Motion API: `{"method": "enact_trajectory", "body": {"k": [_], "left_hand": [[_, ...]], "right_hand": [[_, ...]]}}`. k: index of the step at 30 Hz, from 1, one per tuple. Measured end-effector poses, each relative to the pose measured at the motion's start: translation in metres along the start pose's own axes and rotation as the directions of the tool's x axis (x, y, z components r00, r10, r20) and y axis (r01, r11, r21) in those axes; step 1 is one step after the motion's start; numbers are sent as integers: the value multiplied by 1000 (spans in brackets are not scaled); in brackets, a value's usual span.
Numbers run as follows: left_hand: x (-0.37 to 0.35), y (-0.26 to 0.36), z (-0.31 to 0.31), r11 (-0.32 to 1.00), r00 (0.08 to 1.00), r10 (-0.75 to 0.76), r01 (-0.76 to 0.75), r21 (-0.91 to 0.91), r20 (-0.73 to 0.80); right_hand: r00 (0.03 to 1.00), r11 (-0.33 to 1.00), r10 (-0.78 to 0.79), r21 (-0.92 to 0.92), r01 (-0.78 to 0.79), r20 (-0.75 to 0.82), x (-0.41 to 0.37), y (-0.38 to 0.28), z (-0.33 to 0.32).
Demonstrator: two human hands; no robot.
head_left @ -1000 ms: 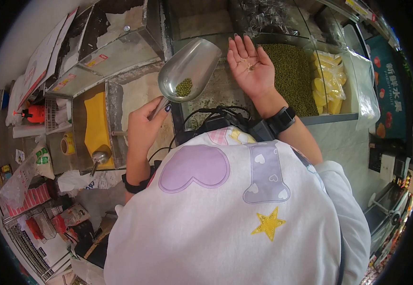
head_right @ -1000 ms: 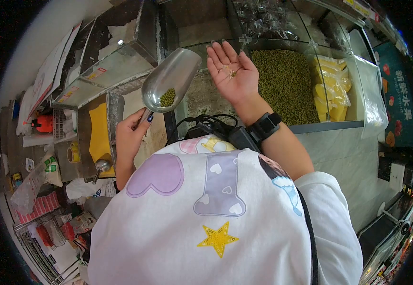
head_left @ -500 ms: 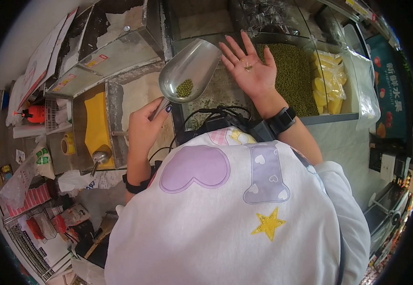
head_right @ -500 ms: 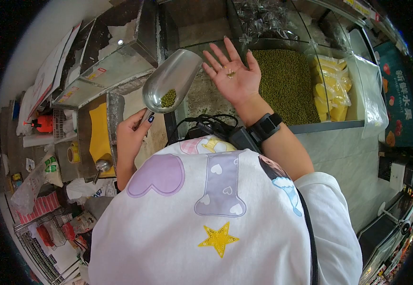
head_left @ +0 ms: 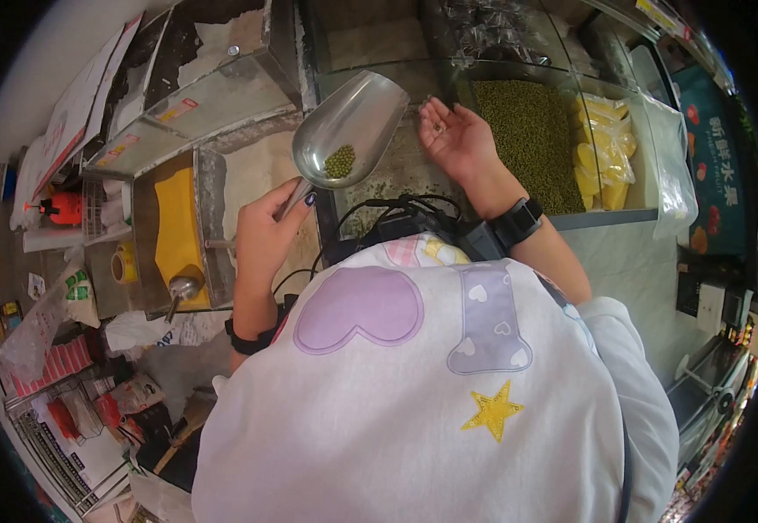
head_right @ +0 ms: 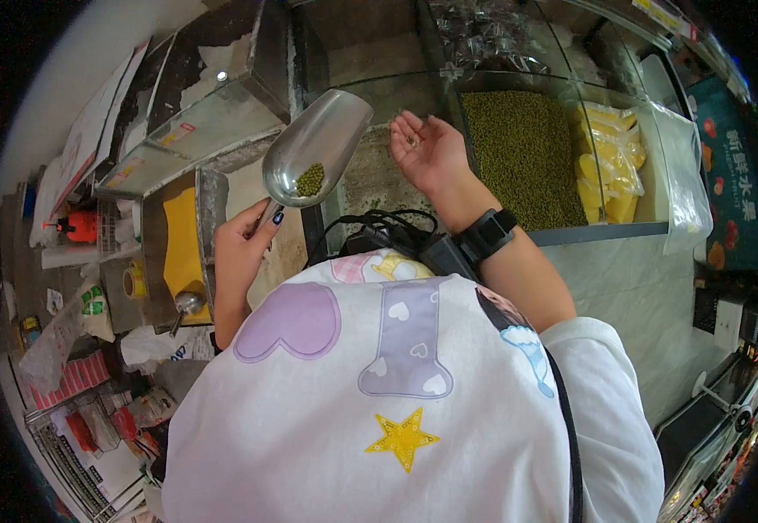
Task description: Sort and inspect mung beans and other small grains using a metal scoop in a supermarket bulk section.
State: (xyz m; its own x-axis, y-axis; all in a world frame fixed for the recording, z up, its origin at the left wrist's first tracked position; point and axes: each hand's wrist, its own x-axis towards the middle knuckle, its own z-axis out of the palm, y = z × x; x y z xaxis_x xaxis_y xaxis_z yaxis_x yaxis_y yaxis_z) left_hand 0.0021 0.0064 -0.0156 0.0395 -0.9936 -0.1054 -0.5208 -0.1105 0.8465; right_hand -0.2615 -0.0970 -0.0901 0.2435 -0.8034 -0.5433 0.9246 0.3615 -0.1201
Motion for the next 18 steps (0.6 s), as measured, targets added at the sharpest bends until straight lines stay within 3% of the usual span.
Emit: {"method": "enact_trajectory", "body": {"k": [1,2,3,4,8,10,18], "left_hand": [[0,0,0,1000,1000,2,-2,9,4],[0,-1,0,1000,1000,3,-3,9,4],[0,-1,1,1000,1000,7,-7,8,-2],[1,-1,1,1000,1000,12,-11,8,-7],[0,2,0,1000,1000,-3,4,8,-8],[0,2,0,1000,1000,-2,2,1,-13],[0,1,0,1000,1000,4,-4,-5,-13]], "right_hand": [[991,1000,-3,11,1,133,-2,-2,1],[991,1000,-3,11,2,132,2,-5,-3],[846,979,144,53,-199,513,9,-9,-9],[541,920,221,11,-392,811,15,-11,-14],[604,908,234,51,-416,762,-3,-6,4],[698,929,121,168,-330,705,-8,-4,7],[732,967,-23,200,-156,681,-19,2,22]]}}
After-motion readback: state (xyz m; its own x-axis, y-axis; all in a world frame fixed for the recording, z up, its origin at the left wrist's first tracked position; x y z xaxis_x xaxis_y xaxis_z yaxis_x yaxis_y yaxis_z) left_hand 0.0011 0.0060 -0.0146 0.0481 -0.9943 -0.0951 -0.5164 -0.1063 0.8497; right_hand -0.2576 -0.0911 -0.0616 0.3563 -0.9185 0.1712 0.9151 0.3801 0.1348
